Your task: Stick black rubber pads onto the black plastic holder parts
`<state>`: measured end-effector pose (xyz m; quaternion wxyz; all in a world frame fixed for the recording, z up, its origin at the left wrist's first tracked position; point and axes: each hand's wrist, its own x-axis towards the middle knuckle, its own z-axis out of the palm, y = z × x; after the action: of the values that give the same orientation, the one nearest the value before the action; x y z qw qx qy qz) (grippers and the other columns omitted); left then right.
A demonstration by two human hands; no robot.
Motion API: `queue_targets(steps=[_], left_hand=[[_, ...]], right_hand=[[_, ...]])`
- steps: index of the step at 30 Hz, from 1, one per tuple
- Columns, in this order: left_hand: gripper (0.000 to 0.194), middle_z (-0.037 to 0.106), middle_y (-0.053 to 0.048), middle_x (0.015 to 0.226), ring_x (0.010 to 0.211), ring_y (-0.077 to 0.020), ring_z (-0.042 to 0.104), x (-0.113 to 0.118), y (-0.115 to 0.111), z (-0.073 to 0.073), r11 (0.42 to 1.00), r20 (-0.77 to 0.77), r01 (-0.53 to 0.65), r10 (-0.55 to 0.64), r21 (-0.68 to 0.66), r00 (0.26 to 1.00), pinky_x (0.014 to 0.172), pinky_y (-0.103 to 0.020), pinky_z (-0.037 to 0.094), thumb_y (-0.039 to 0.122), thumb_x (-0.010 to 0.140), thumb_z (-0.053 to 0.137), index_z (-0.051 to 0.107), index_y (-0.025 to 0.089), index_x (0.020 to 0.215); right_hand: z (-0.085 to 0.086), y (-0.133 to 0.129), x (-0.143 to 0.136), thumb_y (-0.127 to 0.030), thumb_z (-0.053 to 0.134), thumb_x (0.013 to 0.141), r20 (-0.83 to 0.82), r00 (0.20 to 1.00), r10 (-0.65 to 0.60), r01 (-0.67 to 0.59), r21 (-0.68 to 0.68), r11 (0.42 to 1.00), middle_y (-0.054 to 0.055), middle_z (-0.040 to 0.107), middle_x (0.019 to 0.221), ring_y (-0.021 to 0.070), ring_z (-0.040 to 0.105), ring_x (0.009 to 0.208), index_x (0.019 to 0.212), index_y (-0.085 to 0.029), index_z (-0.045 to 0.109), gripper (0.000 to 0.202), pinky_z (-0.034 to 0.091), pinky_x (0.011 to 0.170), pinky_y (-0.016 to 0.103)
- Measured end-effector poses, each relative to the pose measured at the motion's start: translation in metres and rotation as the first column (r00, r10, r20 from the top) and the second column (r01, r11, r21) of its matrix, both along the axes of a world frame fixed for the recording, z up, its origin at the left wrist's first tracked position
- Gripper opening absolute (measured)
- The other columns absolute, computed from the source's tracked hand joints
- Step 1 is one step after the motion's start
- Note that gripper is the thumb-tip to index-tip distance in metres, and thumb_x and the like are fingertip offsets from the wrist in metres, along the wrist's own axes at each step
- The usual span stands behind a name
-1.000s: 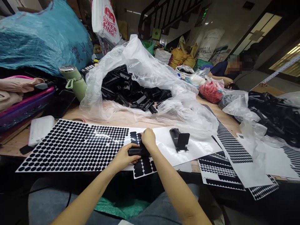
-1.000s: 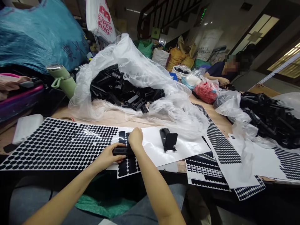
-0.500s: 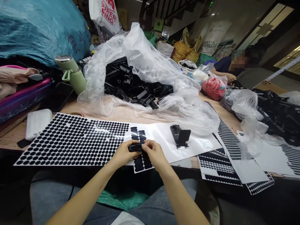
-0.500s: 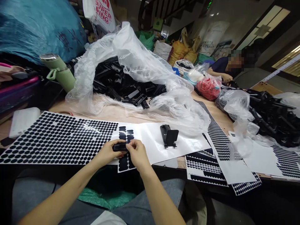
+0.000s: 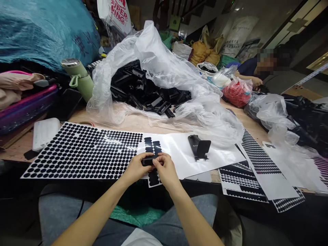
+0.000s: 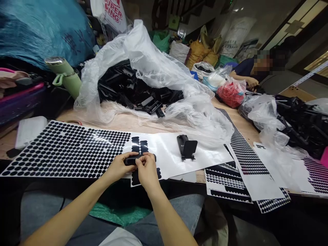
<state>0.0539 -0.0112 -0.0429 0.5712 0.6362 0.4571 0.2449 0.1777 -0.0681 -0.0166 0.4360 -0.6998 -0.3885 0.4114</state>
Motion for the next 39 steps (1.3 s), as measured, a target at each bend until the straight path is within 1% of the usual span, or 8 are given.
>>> queue_targets(steps=[5, 22, 27, 30, 33, 36, 38, 39], left_hand=[[0.042, 0.066, -0.004, 0.086, 0.068, -0.0178, 0.063, 0.0, 0.001, 0.0, 1.0, -0.012, 0.002, -0.001, 0.027, 1.0, 0.059, -0.027, 0.051, 0.022, 0.061, 0.065, 0.062, 0.016, 0.102], [0.04, 0.066, -0.004, 0.089, 0.072, -0.0177, 0.063, -0.001, 0.001, -0.001, 0.997, -0.022, 0.005, -0.003, 0.079, 1.0, 0.063, -0.027, 0.051, 0.018, 0.062, 0.063, 0.062, 0.017, 0.102], [0.04, 0.065, -0.002, 0.077, 0.06, -0.0156, 0.062, 0.001, -0.001, 0.006, 0.997, 0.035, -0.046, 0.048, -0.059, 0.998, 0.06, -0.029, 0.053, 0.016, 0.061, 0.065, 0.06, 0.015, 0.1], [0.045, 0.064, -0.001, 0.074, 0.055, -0.0146, 0.061, -0.009, -0.011, 0.016, 0.979, 0.097, -0.04, 0.061, -0.2, 0.993, 0.059, -0.031, 0.053, 0.021, 0.059, 0.07, 0.058, 0.015, 0.103], [0.049, 0.064, -0.002, 0.082, 0.068, -0.017, 0.062, -0.026, -0.013, 0.034, 0.971, 0.124, 0.163, -0.143, -0.173, 0.982, 0.065, -0.032, 0.053, 0.025, 0.057, 0.073, 0.059, 0.018, 0.104], [0.065, 0.058, -0.007, 0.108, 0.093, -0.0224, 0.059, -0.033, 0.019, 0.058, 0.911, 0.039, 0.408, -0.406, -0.068, 0.913, 0.074, -0.033, 0.05, 0.026, 0.059, 0.072, 0.049, 0.025, 0.121], [0.06, 0.055, -0.011, 0.115, 0.097, -0.0243, 0.057, -0.025, 0.064, 0.068, 0.956, -0.126, 0.292, -0.285, 0.036, 0.95, 0.075, -0.037, 0.05, 0.033, 0.074, 0.059, 0.039, 0.024, 0.13], [0.054, 0.054, -0.014, 0.116, 0.099, -0.026, 0.056, -0.018, 0.091, 0.071, 0.971, -0.24, 0.16, -0.115, 0.178, 0.964, 0.076, -0.039, 0.048, 0.034, 0.079, 0.052, 0.039, 0.02, 0.129]], right_hand=[[-0.001, 0.0, -0.004, -0.027, 0.051, 0.074, 0.073, 0.997, -0.017, 0.015, 0.021, 1.0, 0.009, 0.048, 0.11, 0.0145, 0.055, 0.076, 0.066, -0.017, 0.055, 0.013, 0.044, 0.075, 0.032], [-0.003, -0.003, -0.013, -0.019, 0.045, 0.079, 0.237, 0.971, -0.037, 0.02, 0.074, 0.997, 0.011, 0.05, 0.107, 0.0213, 0.05, 0.101, 0.068, -0.019, 0.052, 0.013, 0.041, 0.085, 0.037], [-0.006, -0.003, -0.012, -0.028, 0.052, 0.077, 0.36, 0.925, -0.123, 0.065, 0.169, 0.983, 0.01, 0.052, 0.106, 0.0241, 0.047, 0.105, 0.076, -0.019, 0.053, 0.01, 0.036, 0.089, 0.04], [0.002, -0.008, 0.002, -0.04, 0.068, 0.062, 0.352, 0.904, -0.242, 0.184, 0.191, 0.964, 0.012, 0.051, 0.111, 0.0278, 0.044, 0.108, 0.093, -0.017, 0.053, 0.041, 0.035, 0.09, 0.041], [0.014, -0.023, 0.019, -0.043, 0.066, 0.063, 0.052, 0.998, 0.047, -0.049, 0.048, 0.998, 0.006, 0.059, 0.091, 0.0216, 0.054, 0.087, 0.091, -0.018, 0.055, 0.038, 0.043, 0.077, 0.033], [0.019, -0.045, 0.019, -0.037, 0.066, 0.064, -0.103, 0.976, 0.192, -0.197, -0.041, 0.98, 0.001, 0.06, 0.078, 0.017, 0.055, 0.074, 0.083, -0.019, 0.059, 0.027, 0.043, 0.069, 0.026], [0.013, -0.062, 0.006, -0.031, 0.07, 0.058, -0.022, 0.983, 0.182, -0.184, -0.119, 0.976, 0.0, 0.061, 0.079, 0.0176, 0.055, 0.077, 0.082, -0.021, 0.061, 0.028, 0.042, 0.069, 0.025], [0.007, -0.069, -0.003, -0.028, 0.072, 0.055, 0.029, 0.98, 0.195, -0.188, -0.162, 0.969, 0.0, 0.062, 0.079, 0.0184, 0.056, 0.077, 0.081, -0.022, 0.063, 0.028, 0.042, 0.069, 0.025]])
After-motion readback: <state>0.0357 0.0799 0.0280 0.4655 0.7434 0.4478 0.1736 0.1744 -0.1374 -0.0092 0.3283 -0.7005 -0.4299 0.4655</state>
